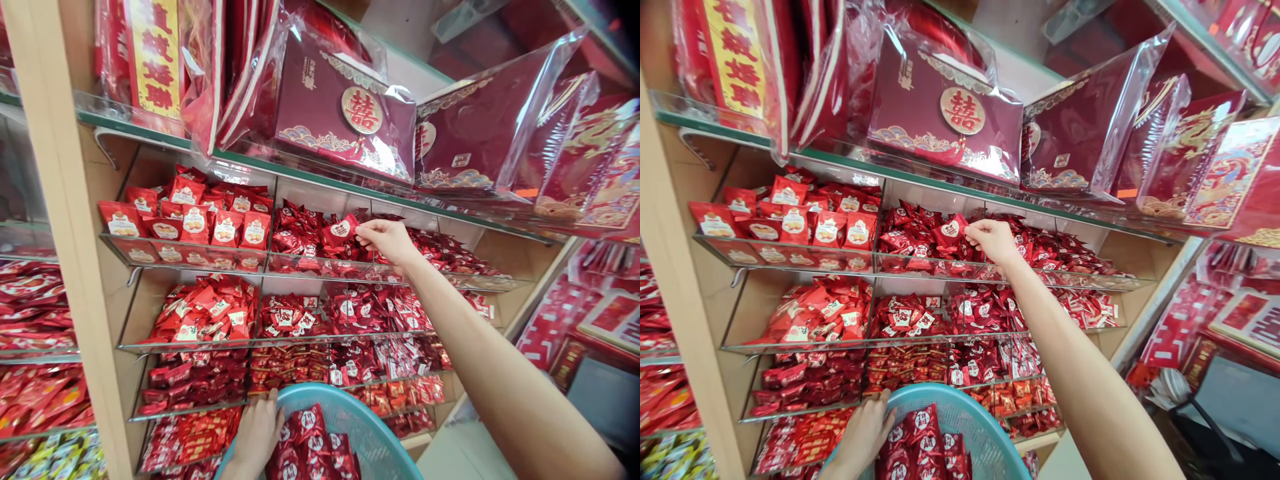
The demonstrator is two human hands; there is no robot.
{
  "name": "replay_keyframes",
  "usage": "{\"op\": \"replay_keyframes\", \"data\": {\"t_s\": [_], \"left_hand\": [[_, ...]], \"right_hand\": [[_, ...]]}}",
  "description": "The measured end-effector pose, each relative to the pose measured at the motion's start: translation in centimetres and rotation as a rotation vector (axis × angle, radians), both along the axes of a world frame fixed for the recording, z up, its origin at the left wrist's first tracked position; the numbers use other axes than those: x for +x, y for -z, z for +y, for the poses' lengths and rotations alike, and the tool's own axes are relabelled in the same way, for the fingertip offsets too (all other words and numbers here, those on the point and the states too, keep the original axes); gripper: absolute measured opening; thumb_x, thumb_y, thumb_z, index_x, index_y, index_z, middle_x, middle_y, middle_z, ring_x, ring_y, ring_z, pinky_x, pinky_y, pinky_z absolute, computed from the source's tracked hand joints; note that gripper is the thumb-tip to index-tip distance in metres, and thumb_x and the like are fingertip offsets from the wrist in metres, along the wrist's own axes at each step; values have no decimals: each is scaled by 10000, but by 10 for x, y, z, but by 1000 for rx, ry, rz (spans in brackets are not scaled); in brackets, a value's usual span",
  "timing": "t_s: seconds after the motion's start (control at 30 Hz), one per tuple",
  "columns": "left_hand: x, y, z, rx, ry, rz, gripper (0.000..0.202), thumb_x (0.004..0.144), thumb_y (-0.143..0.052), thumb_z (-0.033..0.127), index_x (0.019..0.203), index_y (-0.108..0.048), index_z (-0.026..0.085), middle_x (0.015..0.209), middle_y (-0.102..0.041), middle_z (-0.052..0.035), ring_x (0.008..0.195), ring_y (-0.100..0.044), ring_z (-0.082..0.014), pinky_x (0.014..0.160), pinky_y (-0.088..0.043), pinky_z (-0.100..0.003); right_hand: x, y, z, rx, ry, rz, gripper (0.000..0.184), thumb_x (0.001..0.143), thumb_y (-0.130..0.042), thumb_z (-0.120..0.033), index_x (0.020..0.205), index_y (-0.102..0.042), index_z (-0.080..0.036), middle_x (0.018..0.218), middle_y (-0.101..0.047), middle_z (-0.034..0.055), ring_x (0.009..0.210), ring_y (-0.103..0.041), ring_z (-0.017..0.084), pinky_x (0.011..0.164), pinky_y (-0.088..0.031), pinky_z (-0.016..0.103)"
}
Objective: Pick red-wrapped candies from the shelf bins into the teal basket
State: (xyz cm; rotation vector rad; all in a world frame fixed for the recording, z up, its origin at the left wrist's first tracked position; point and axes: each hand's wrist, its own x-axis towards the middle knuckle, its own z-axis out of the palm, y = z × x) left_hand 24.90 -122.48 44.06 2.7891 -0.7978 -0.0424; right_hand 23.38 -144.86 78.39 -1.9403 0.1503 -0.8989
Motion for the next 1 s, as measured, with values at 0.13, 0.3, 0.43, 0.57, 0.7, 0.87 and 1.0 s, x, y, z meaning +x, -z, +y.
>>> {"op": "replay_keyframes", "data": {"t_s": [0.13, 0.3, 0.43, 0.57, 0.7, 0.87, 1.0], "left_hand": [[1, -3, 0, 4, 3, -9, 438, 889, -309, 245, 1271, -464, 100, 1122, -617, -165, 1053, -575, -242, 868, -445, -349], [0, -2, -2, -11, 1, -25, 421, 884, -314, 248, 1241, -497, 119, 1084, -632, -159, 1018, -595, -238, 851, -454, -346], [-1, 2, -7, -5, 0, -50, 421, 885, -318, 248, 1245, -498, 125, 1108, -622, -161, 1040, -584, -250, 865, -452, -360], [-2, 3, -9, 17, 15, -33, 431, 889, -309, 244, 1256, -490, 109, 1106, -621, -173, 1052, -575, -260, 873, -450, -375], [-3, 4, -6, 11, 0, -19, 439, 891, -290, 228, 1267, -474, 96, 1132, -610, -172, 1073, -562, -256, 882, -444, -366], [-2, 7, 2, -5, -44, 4, 439, 884, -304, 239, 1270, -470, 110, 1169, -595, -159, 1089, -554, -244, 899, -436, -349], [-1, 10, 5, 7, -63, 10, 448, 887, -303, 254, 1280, -460, 104, 1150, -604, -164, 1097, -550, -242, 907, -430, -347]], "right_hand": [[-42, 18, -10, 233, -153, 9, 184, 671, -703, -308, 786, -637, -181, 729, -655, 2, 623, -586, 70, 598, -492, 169], [-93, 96, -60, 431, -303, 313, 179, 670, -726, -271, 802, -640, -187, 795, -676, 18, 741, -642, 106, 725, -526, 208], [-97, 152, -104, 762, -131, 359, 80, 726, -658, -124, 784, -646, -178, 760, -697, 41, 701, -670, 115, 669, -546, 189], [-73, 162, -122, 880, 32, 292, 127, 809, -551, -90, 721, -613, -157, 683, -689, 46, 607, -663, 96, 605, -545, 159], [-39, 152, -119, 840, 93, 275, 113, 799, -568, -81, 703, -586, -137, 629, -676, 53, 542, -650, 95, 574, -543, 148], [-10, 148, -106, 760, 125, 208, 126, 804, -541, -54, 715, -576, -136, 638, -677, 58, 595, -664, 96, 609, -545, 139], [-10, 150, -98, 611, 211, 138, 121, 734, -635, -106, 675, -549, -166, 570, -653, 35, 510, -635, 113, 503, -526, 169]]}}
